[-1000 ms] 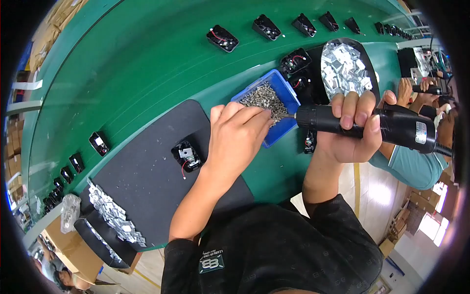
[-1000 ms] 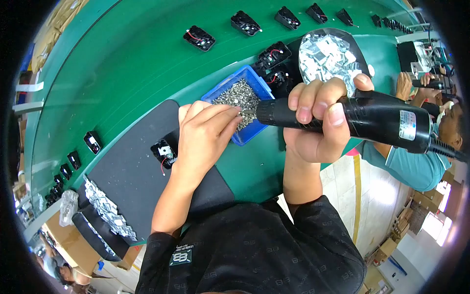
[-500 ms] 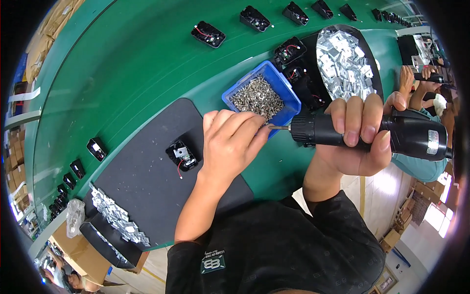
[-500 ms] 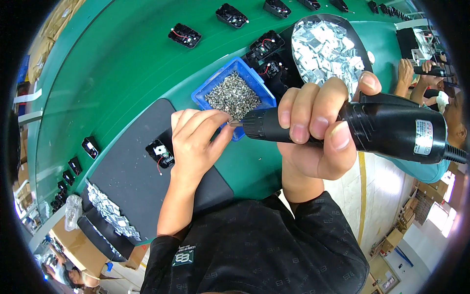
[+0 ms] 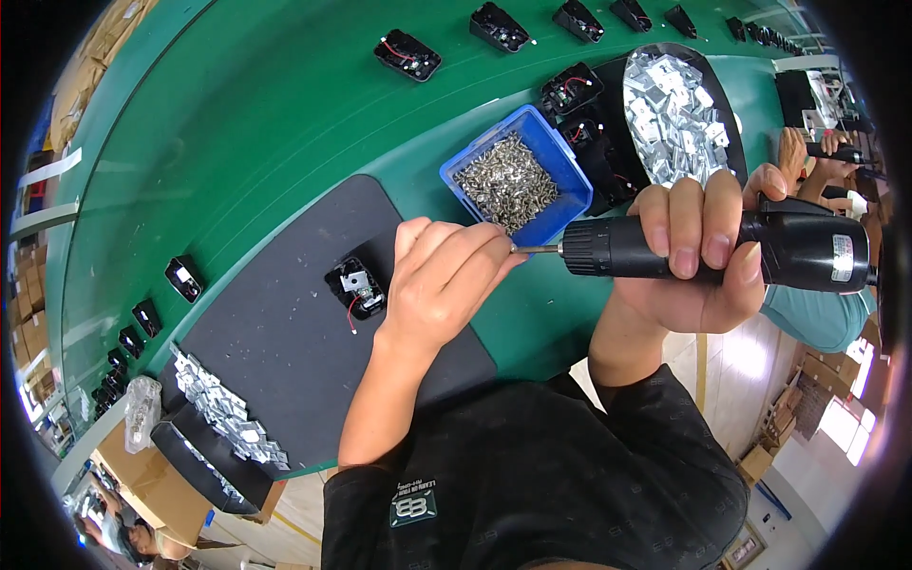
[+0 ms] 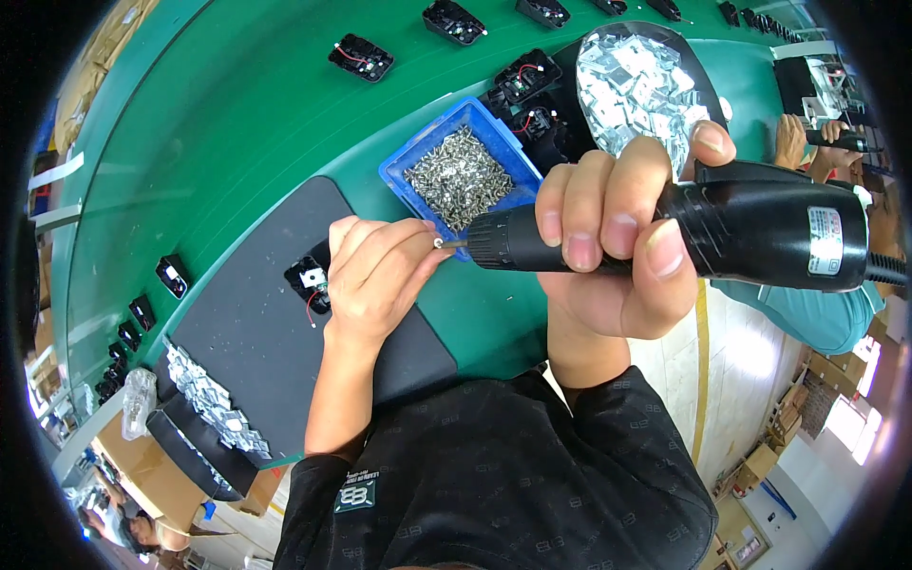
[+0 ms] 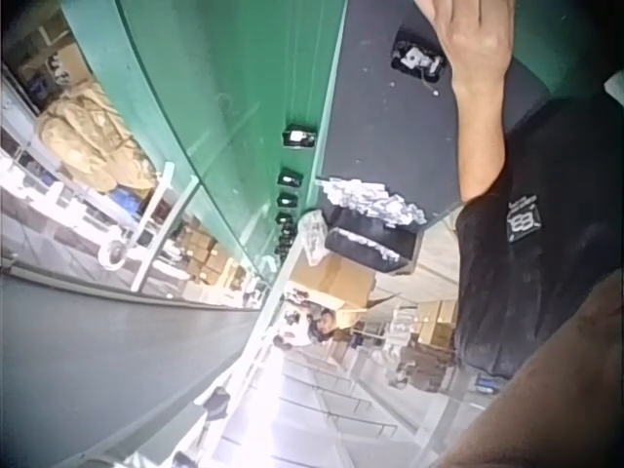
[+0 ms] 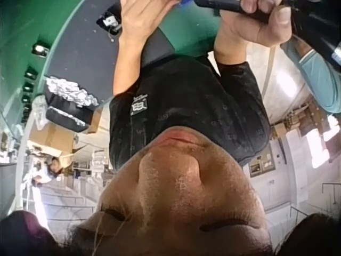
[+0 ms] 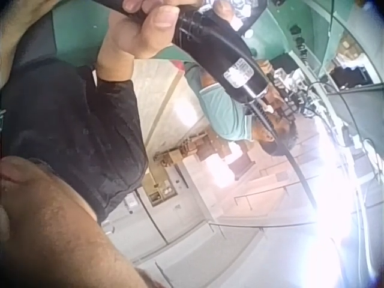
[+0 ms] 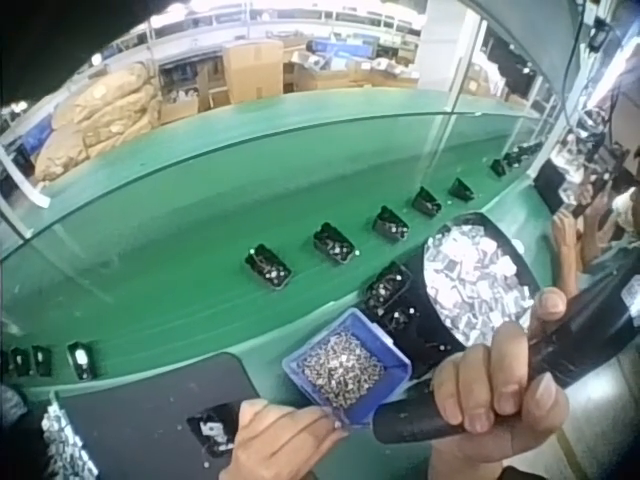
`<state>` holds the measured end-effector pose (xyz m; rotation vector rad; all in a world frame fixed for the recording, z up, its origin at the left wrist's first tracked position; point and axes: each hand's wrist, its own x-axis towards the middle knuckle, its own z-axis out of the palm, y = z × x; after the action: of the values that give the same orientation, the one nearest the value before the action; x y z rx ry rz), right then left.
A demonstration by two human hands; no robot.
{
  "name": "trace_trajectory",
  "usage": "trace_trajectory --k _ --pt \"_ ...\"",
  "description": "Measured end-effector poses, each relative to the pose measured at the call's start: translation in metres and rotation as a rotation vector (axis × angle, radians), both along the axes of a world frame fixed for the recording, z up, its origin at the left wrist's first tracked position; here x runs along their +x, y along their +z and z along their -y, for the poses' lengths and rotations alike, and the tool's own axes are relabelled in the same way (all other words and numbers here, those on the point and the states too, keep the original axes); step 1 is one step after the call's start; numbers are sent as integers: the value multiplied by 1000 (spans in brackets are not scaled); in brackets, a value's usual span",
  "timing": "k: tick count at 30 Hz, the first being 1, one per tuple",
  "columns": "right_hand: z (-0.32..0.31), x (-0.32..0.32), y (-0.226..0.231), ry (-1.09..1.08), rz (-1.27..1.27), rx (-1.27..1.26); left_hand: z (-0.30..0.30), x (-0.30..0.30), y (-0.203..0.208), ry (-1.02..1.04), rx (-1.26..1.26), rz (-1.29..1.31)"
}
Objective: The person attaches electronic components and metal brackets to small plastic casings by fastening screws with an electric screwdriver.
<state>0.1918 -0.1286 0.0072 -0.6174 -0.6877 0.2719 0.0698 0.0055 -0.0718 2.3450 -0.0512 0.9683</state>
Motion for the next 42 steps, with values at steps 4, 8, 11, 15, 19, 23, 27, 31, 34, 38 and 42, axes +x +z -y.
trace_trajectory --k 4,8,11,15,19,23,27,31,34,38,42 --pt "-1 0 1 3 -7 -2 -1 -1 0 -5 11 44" --pt "-1 0 0 17 -12 17 0 -1 0 -10 8 64" --pt "0 -1 0 53 -8 29 0 -3 4 -38 2 21" --pt "0 -2 2 55 4 36 0 -5 3 -27 21 43" --pt "0 -2 2 65 19 41 1 -6 3 -8 2 62" --pt "2 -3 3 55 3 55 0 -6 3 -2 0 74" --pt "1 -5 3 73 3 53 0 -7 4 -13 7 90" --pt "2 -3 1 85 6 57 2 -7 1 -9 -13 103" --pt "1 -5 0 100 13 66 1 -8 0 -13 -33 108" --pt "-8 -9 2 119 -13 67 -9 -22 12 27 36 2" --pt "-10 -17 -4 110 -16 35 -30 -57 20 169 31 -140"
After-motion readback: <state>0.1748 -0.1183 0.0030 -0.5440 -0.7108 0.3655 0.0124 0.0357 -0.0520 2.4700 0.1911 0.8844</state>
